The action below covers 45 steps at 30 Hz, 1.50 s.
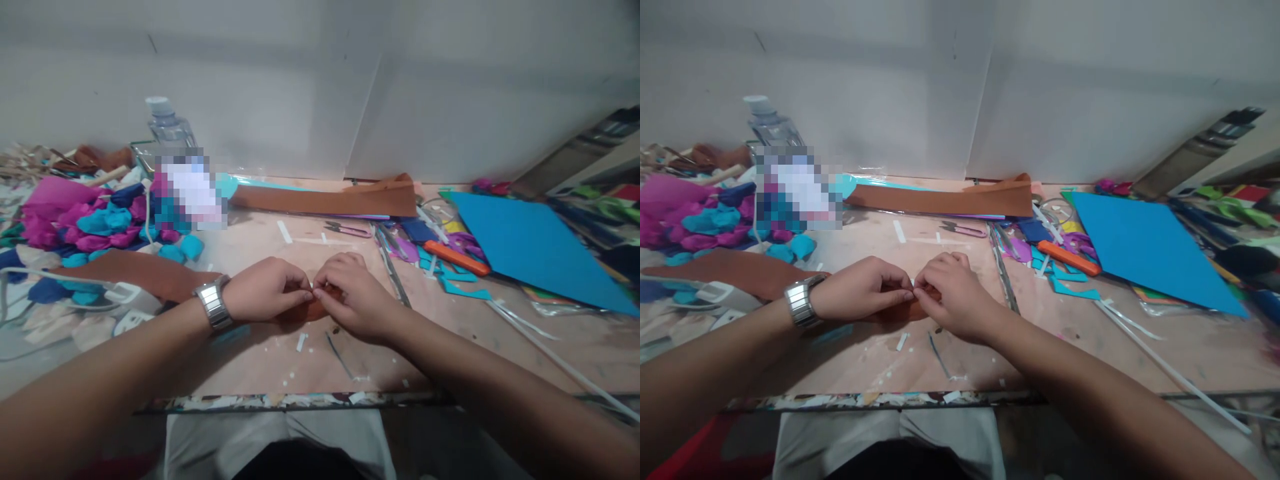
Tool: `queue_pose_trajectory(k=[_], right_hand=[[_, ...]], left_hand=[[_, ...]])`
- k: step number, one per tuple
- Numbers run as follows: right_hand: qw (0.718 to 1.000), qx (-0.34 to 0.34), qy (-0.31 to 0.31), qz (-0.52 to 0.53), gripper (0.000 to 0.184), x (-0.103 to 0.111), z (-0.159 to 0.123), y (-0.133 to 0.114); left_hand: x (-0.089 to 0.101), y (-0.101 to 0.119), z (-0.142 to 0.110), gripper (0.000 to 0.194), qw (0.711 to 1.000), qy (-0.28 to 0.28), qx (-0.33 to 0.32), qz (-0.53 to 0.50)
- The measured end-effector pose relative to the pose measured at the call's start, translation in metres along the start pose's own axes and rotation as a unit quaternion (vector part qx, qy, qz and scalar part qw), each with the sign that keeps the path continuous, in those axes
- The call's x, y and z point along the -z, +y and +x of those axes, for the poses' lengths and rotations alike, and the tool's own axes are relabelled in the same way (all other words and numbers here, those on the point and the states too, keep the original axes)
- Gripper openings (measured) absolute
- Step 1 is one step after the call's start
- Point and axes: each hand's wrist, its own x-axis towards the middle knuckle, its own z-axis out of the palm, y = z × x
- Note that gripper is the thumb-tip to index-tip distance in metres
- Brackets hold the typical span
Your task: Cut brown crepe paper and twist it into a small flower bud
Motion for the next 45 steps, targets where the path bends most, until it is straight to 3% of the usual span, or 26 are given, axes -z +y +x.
queue_pose_trajectory(k=[8, 14, 20, 35, 39, 42, 45], right_hand=[[1.000, 0.001, 0.021, -0.011, 0.008, 0.004, 0.000, 0.005], [0.999, -0.015, 0.048, -0.022, 0.007, 0.008, 0.001, 0.011], [0.996, -0.036, 0.059, -0.052, 0.008, 0.010, 0.003, 0.019], [0.994, -0.038, 0.080, -0.067, 0.010, 0.024, 0.006, 0.031], [0.995, -0.025, 0.077, -0.050, 0.009, 0.021, 0.005, 0.030], [0.998, -0.001, 0.051, -0.024, 0.007, 0.020, 0.004, 0.024], [1.000, 0.014, 0.012, -0.009, 0.007, 0.017, 0.002, 0.013]], left_hand=[[0.009, -0.001, 0.000, 0.037, 0.999, -0.016, 0.034, 0.013], [0.017, -0.004, -0.001, 0.034, 0.996, 0.014, 0.065, 0.061], [0.022, -0.008, -0.001, 0.035, 0.978, 0.077, 0.104, 0.166], [0.047, -0.017, -0.009, 0.036, 0.939, 0.087, 0.172, 0.284], [0.047, -0.015, -0.010, 0.031, 0.958, 0.076, 0.137, 0.242], [0.041, -0.009, -0.010, 0.031, 0.985, 0.026, 0.068, 0.155], [0.031, -0.004, -0.009, 0.033, 0.995, -0.014, -0.001, 0.094]])
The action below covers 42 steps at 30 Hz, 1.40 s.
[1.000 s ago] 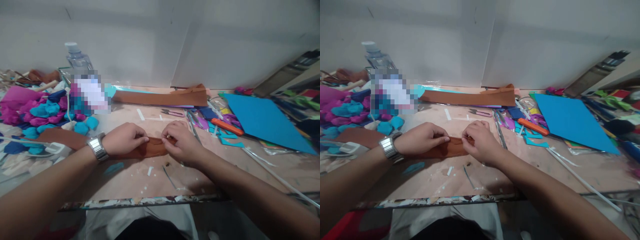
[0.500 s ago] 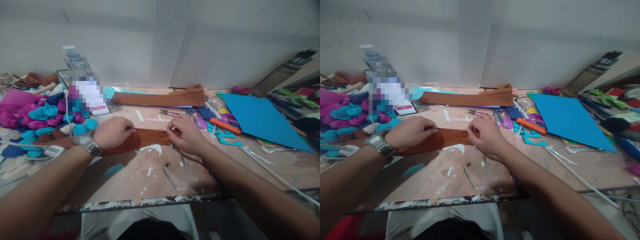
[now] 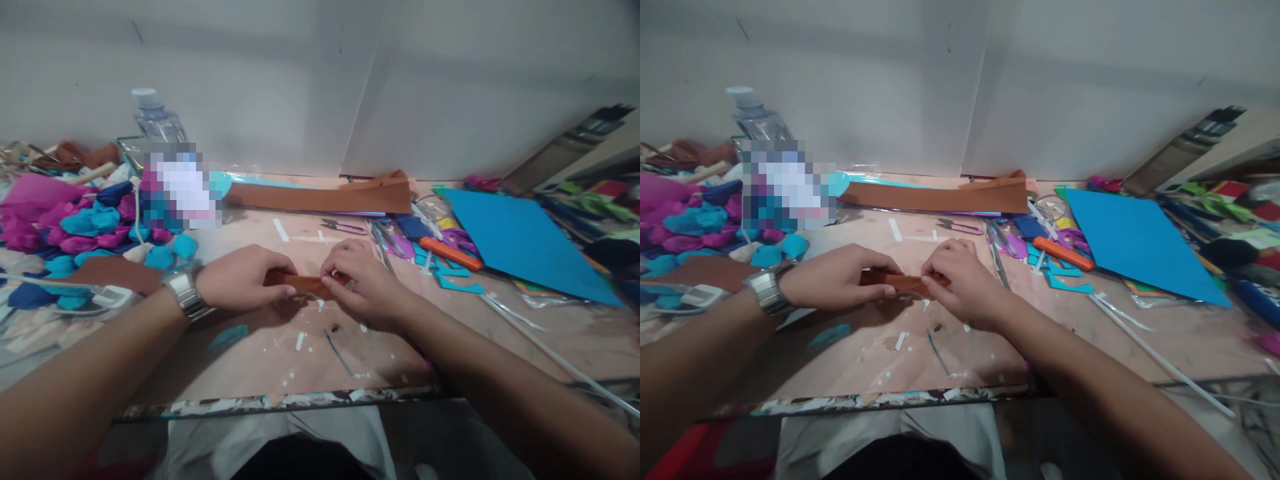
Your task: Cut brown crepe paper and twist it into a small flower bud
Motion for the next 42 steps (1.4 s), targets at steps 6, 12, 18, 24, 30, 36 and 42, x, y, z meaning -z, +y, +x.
queue_pose_trajectory(k=[6, 12, 18, 24, 30, 36, 42], right_hand=[[0.999, 0.018, -0.039, 0.020, 0.010, -0.006, -0.003, -0.016], [0.999, 0.016, -0.035, 0.016, 0.007, -0.007, -0.003, -0.015], [1.000, 0.017, -0.014, 0.020, 0.006, -0.002, -0.002, -0.014], [0.999, 0.023, -0.023, 0.020, 0.007, -0.001, -0.003, -0.013], [0.998, 0.029, -0.043, 0.018, 0.008, -0.004, -0.003, -0.011], [0.999, 0.025, -0.045, 0.011, 0.007, -0.005, -0.003, -0.012], [0.999, 0.015, -0.030, 0.007, 0.009, -0.007, -0.004, -0.012]], left_hand=[[-0.021, 0.011, 0.004, 0.028, 0.999, -0.002, -0.048, 0.000], [-0.025, 0.016, 0.004, 0.028, 0.999, -0.003, -0.031, -0.016], [-0.014, 0.016, 0.001, 0.036, 0.995, -0.044, -0.010, -0.094], [-0.015, 0.012, 0.002, 0.041, 0.992, -0.060, 0.003, -0.110], [-0.018, 0.012, 0.004, 0.040, 0.993, -0.062, 0.019, -0.097], [-0.021, 0.013, 0.004, 0.040, 0.993, -0.042, 0.009, -0.111], [-0.029, 0.015, 0.006, 0.039, 0.996, -0.023, -0.002, -0.082]])
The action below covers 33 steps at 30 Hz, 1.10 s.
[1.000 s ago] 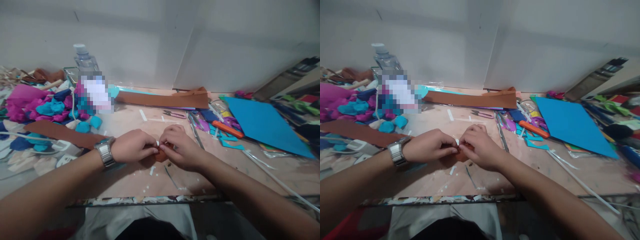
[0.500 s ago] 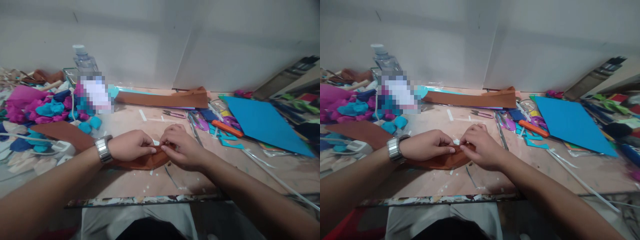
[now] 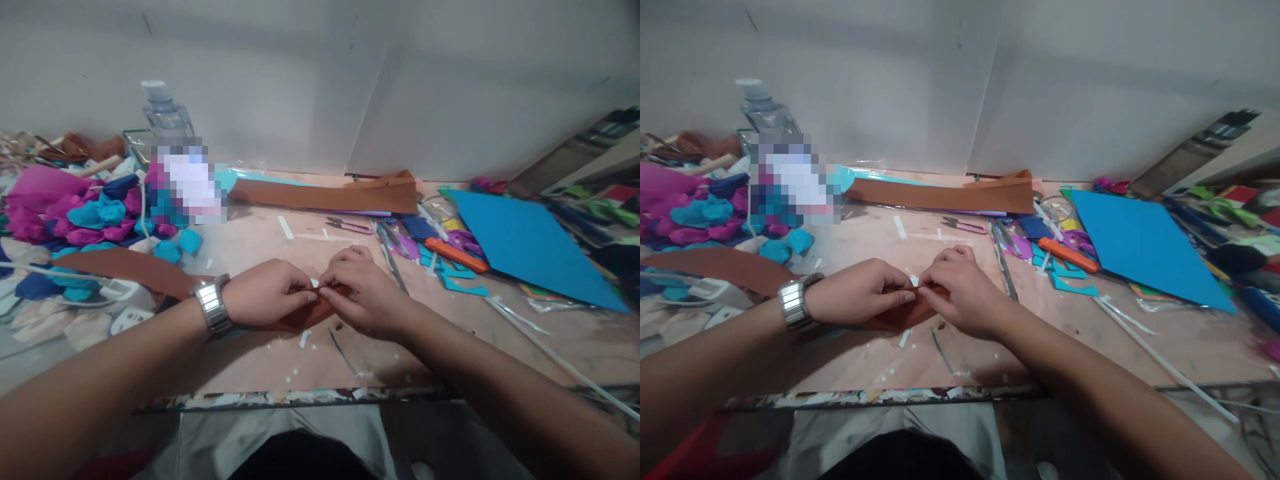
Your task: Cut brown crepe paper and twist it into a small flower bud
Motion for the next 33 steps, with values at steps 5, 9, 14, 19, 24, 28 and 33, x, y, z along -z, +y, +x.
queue_pose_trajectory(k=[5, 9, 14, 19, 24, 28, 33], right_hand=[[1.000, 0.004, 0.024, -0.003, 0.005, -0.0012, 0.0001, 0.0013], [0.999, 0.016, 0.034, -0.007, 0.005, -0.0014, 0.0001, 0.0021], [0.999, 0.019, 0.040, -0.013, 0.006, -0.0016, 0.0004, 0.0031], [0.998, 0.036, 0.049, -0.006, 0.010, -0.0023, 0.0001, 0.0032], [0.998, 0.046, 0.051, -0.002, 0.011, -0.0020, -0.0001, 0.0039], [0.997, 0.056, 0.057, 0.000, 0.013, -0.0023, 0.0000, 0.0043], [0.997, 0.058, 0.056, 0.002, 0.016, -0.0021, -0.0007, 0.0041]], left_hand=[[-0.0018, -0.0002, 0.0008, 0.037, 1.000, 0.005, 0.000, 0.003], [0.0002, 0.0000, -0.0005, 0.035, 1.000, -0.001, 0.010, 0.011], [0.0021, -0.0006, -0.0009, 0.026, 0.999, -0.008, 0.008, 0.031], [0.0031, -0.0006, -0.0010, 0.028, 0.999, -0.031, 0.017, 0.040], [0.0041, -0.0010, -0.0023, 0.028, 0.999, -0.034, 0.015, 0.027], [0.0040, -0.0016, -0.0036, 0.029, 0.999, -0.035, 0.023, 0.032], [0.0053, 0.0008, -0.0046, 0.030, 0.998, -0.040, 0.032, 0.032]])
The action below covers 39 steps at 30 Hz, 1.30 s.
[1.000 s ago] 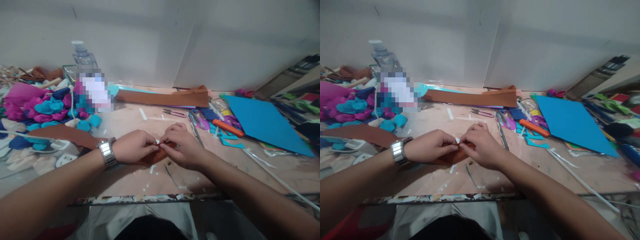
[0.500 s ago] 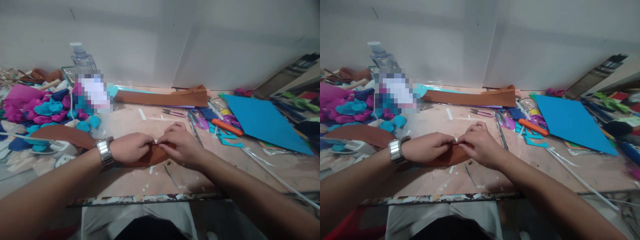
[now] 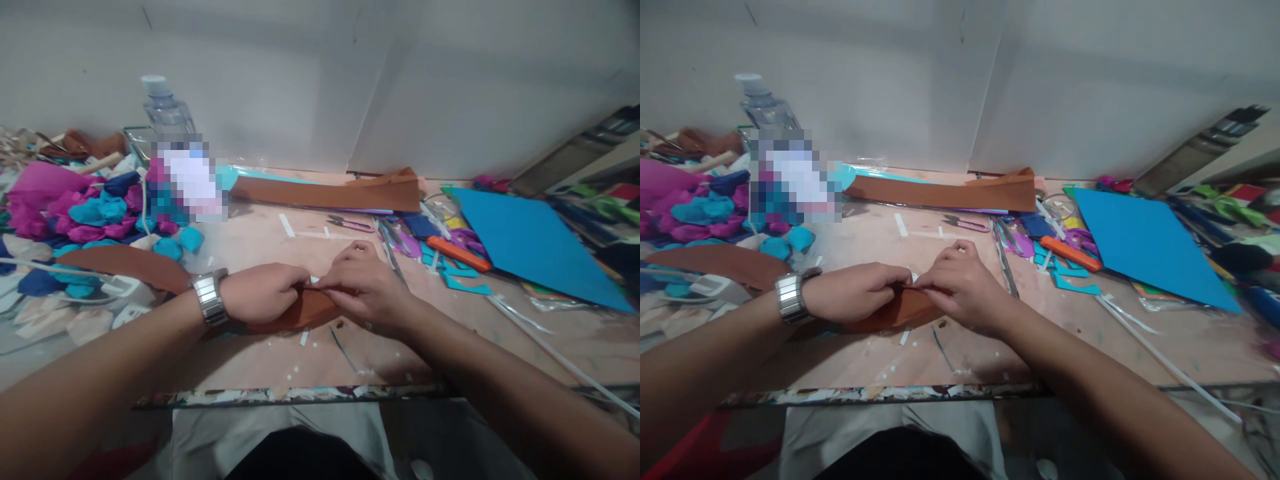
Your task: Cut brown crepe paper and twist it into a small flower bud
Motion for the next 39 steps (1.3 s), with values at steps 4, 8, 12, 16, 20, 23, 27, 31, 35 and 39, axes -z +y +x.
queue_pose_trajectory(k=[4, 8, 12, 16, 20, 23, 27, 31, 35, 39], right_hand=[[1.000, 0.005, 0.004, -0.002, 0.015, 0.0007, -0.0001, -0.0003], [1.000, 0.010, 0.004, -0.004, 0.015, 0.0007, 0.0002, -0.0001], [1.000, 0.002, 0.005, 0.000, 0.011, 0.0000, 0.0005, -0.0004], [1.000, -0.007, 0.008, 0.002, 0.009, -0.0006, 0.0007, -0.0013], [1.000, -0.013, 0.011, -0.007, 0.008, -0.0007, 0.0012, -0.0020], [1.000, -0.021, 0.011, -0.016, 0.007, -0.0002, 0.0016, -0.0020], [0.999, -0.024, 0.004, -0.022, 0.008, 0.0006, 0.0014, -0.0022], [0.999, -0.021, 0.005, -0.027, 0.010, 0.0007, 0.0006, -0.0029], [1.000, -0.013, 0.010, -0.020, 0.008, 0.0002, 0.0009, -0.0035], [1.000, -0.018, 0.006, -0.011, 0.006, 0.0006, 0.0013, -0.0038]], left_hand=[[0.0008, 0.0024, -0.0002, 0.020, 1.000, -0.009, -0.005, -0.018], [-0.0006, 0.0021, 0.0004, 0.034, 0.999, -0.002, -0.014, -0.037], [-0.0021, 0.0006, 0.0024, 0.041, 0.999, 0.017, -0.019, -0.042], [-0.0029, -0.0005, 0.0040, 0.032, 0.999, 0.022, -0.004, -0.046], [-0.0032, -0.0011, 0.0037, 0.029, 0.998, 0.038, -0.005, -0.041], [-0.0028, -0.0005, 0.0035, 0.028, 0.998, 0.045, -0.002, -0.035], [-0.0029, 0.0009, 0.0038, 0.031, 0.998, 0.051, -0.009, -0.044], [-0.0042, 0.0019, 0.0040, 0.038, 0.997, 0.057, -0.010, -0.052], [-0.0054, 0.0012, 0.0044, 0.033, 0.996, 0.060, -0.016, -0.065], [-0.0062, -0.0002, 0.0045, 0.032, 0.995, 0.060, -0.025, -0.075]])
